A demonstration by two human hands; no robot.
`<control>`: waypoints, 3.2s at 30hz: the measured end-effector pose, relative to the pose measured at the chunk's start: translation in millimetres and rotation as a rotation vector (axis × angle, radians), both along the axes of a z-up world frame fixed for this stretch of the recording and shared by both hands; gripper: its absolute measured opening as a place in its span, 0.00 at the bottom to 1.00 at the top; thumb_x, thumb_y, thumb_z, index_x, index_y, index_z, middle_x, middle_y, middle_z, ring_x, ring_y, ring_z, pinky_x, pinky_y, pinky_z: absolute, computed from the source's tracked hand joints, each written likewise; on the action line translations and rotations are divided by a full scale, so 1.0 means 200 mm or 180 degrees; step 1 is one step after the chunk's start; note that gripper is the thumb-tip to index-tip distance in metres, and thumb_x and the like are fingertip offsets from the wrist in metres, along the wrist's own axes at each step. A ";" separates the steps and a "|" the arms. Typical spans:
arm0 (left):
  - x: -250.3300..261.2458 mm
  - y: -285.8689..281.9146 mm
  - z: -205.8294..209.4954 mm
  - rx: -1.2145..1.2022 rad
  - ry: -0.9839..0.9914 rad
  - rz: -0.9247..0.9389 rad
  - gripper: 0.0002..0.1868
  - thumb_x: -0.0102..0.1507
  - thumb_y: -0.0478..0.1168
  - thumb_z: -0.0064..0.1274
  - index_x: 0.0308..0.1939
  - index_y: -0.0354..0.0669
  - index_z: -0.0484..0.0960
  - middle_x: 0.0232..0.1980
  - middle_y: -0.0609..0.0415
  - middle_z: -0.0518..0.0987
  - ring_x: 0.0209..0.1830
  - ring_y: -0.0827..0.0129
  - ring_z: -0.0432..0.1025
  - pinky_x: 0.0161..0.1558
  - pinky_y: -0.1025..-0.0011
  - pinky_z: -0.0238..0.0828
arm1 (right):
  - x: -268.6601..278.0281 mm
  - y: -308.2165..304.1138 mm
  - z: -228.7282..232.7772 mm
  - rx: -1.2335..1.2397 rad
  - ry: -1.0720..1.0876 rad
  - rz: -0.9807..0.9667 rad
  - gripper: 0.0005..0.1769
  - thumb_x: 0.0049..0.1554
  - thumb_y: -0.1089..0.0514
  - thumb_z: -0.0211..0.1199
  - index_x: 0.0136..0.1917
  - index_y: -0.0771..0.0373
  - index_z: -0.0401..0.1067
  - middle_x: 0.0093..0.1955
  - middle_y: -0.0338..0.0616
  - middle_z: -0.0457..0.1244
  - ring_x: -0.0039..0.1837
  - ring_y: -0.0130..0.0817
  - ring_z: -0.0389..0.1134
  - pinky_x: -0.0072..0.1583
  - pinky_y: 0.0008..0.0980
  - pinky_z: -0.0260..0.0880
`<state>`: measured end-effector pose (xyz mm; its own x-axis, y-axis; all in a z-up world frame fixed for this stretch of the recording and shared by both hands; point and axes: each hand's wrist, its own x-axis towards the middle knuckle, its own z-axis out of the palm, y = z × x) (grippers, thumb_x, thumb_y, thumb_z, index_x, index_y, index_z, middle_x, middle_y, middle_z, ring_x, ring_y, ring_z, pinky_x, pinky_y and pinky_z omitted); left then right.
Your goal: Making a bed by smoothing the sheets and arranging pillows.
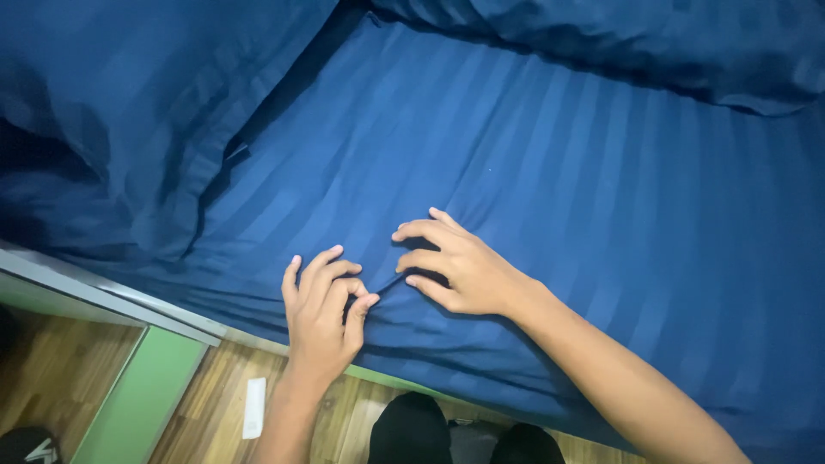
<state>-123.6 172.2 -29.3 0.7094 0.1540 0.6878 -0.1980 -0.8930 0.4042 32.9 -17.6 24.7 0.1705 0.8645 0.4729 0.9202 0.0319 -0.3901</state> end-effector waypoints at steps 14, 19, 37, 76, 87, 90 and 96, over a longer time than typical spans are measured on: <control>0.02 -0.25 0.08 0.0141 0.0252 -0.0025 0.06 0.59 0.47 0.62 0.32 0.53 0.85 0.60 0.57 0.78 0.73 0.52 0.63 0.70 0.29 0.35 | -0.15 -0.43 -0.05 -0.0170 0.0082 -0.1028 0.11 0.55 0.57 0.68 0.51 0.59 0.78 0.68 0.50 0.63 0.74 0.50 0.61 0.75 0.58 0.53; -0.02 -0.30 0.04 0.0050 0.0174 -0.0195 0.07 0.61 0.45 0.59 0.34 0.48 0.84 0.61 0.53 0.77 0.74 0.49 0.62 0.71 0.30 0.37 | -0.17 -0.46 -0.08 -0.0152 0.0087 -0.1134 0.03 0.57 0.59 0.64 0.46 0.59 0.75 0.66 0.48 0.64 0.74 0.48 0.62 0.76 0.59 0.53; 0.04 -0.62 0.09 0.0464 0.0190 -0.0770 0.14 0.56 0.49 0.64 0.45 0.57 0.89 0.63 0.52 0.75 0.72 0.46 0.59 0.65 0.24 0.36 | -0.34 -0.96 -0.07 0.0063 0.0128 -0.1653 0.17 0.50 0.54 0.71 0.51 0.62 0.74 0.68 0.48 0.62 0.74 0.48 0.61 0.75 0.51 0.56; 0.19 -1.17 0.11 0.0571 0.0542 -0.1310 0.27 0.50 0.53 0.69 0.50 0.50 0.84 0.60 0.49 0.75 0.69 0.48 0.63 0.67 0.29 0.45 | -0.40 -1.65 -0.07 -0.0663 -0.0319 -0.2651 0.43 0.41 0.42 0.77 0.64 0.61 0.68 0.70 0.54 0.58 0.76 0.55 0.54 0.73 0.63 0.49; 0.36 -1.49 0.25 0.1245 0.1495 -0.1445 0.52 0.45 0.65 0.69 0.71 0.59 0.71 0.77 0.46 0.61 0.79 0.43 0.49 0.64 0.23 0.38 | -0.35 -1.87 -0.19 -0.0923 -0.0811 -0.3405 0.69 0.31 0.20 0.70 0.74 0.65 0.59 0.77 0.56 0.52 0.78 0.59 0.49 0.73 0.65 0.47; 0.36 -1.51 0.20 0.1358 0.1409 -0.1352 0.55 0.44 0.67 0.68 0.72 0.58 0.68 0.78 0.47 0.61 0.80 0.44 0.48 0.66 0.25 0.38 | -0.35 -1.87 -0.20 -0.0945 -0.0849 -0.3402 0.73 0.28 0.18 0.69 0.74 0.66 0.59 0.77 0.58 0.51 0.79 0.60 0.48 0.74 0.65 0.44; 0.34 -1.51 0.20 0.1429 0.1469 -0.1295 0.65 0.40 0.67 0.70 0.76 0.46 0.63 0.79 0.46 0.59 0.78 0.49 0.49 0.68 0.30 0.41 | -0.36 -1.88 -0.23 -0.0926 -0.0912 -0.3430 0.69 0.29 0.20 0.71 0.73 0.64 0.62 0.78 0.57 0.52 0.79 0.59 0.49 0.74 0.65 0.46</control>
<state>-54.8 -129.4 9.8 0.8812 -0.4057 0.2426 -0.4458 -0.8839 0.1412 -38.6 -393.3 -20.5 0.8054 0.4181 0.4201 0.4712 -0.8817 -0.0258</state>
